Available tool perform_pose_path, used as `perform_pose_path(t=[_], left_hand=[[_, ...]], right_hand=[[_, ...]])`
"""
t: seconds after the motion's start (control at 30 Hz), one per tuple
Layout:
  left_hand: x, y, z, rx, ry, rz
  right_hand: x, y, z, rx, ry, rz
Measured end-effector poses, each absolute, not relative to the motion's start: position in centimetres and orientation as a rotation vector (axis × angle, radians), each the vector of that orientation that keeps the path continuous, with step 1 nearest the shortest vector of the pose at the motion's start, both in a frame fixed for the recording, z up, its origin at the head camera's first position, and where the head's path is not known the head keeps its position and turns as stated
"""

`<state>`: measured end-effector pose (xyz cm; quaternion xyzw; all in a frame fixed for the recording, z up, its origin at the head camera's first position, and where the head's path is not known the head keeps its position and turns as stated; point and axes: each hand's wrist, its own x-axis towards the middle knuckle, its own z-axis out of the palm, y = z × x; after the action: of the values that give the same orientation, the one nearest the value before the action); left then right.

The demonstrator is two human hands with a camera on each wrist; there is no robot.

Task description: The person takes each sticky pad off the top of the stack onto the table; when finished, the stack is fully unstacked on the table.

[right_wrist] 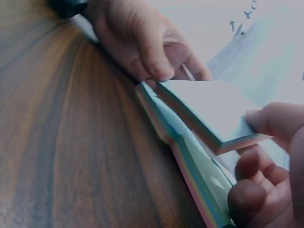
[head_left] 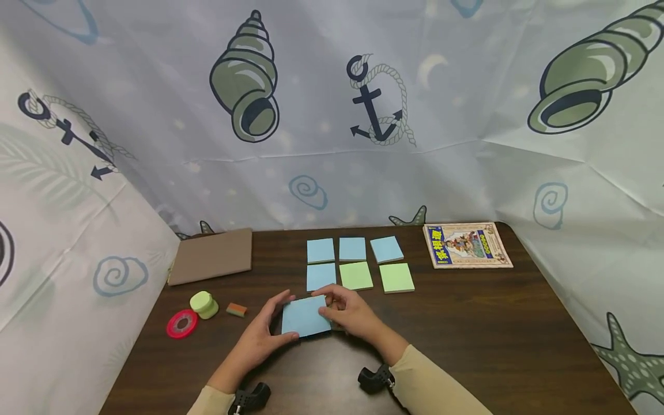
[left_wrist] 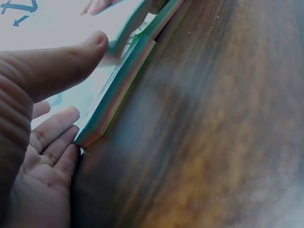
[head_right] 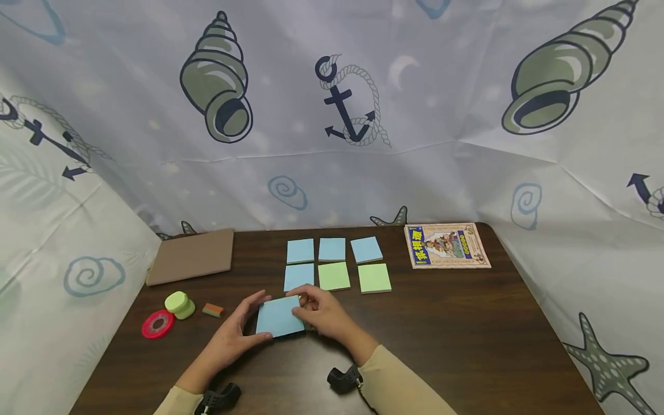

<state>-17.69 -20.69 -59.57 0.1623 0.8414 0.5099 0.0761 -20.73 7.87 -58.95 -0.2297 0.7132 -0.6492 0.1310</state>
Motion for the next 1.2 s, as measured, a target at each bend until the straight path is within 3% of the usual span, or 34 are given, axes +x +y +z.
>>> perform_pose_path(t=[0.2,0.43,0.8,1.2], left_hand=[[-18.0,-20.5,-59.8,0.581,2.559,1.539],[-17.9,-20.1,-59.7,0.610,2.559,1.542],[-17.8,-19.7,-59.3,0.604,2.570,1.498],[-17.5,-20.3,-59.2,0.558,2.595,1.470]], right_hand=[[-20.6,8.9,-59.0,-0.674,1.955,-2.184],[-20.2,11.4,-59.3,-0.745,2.084,-2.228],[-18.9,17.0,-59.9,-0.719,2.335,-2.131],[-19.4,17.0,-59.6,-0.637,2.834,-1.792]])
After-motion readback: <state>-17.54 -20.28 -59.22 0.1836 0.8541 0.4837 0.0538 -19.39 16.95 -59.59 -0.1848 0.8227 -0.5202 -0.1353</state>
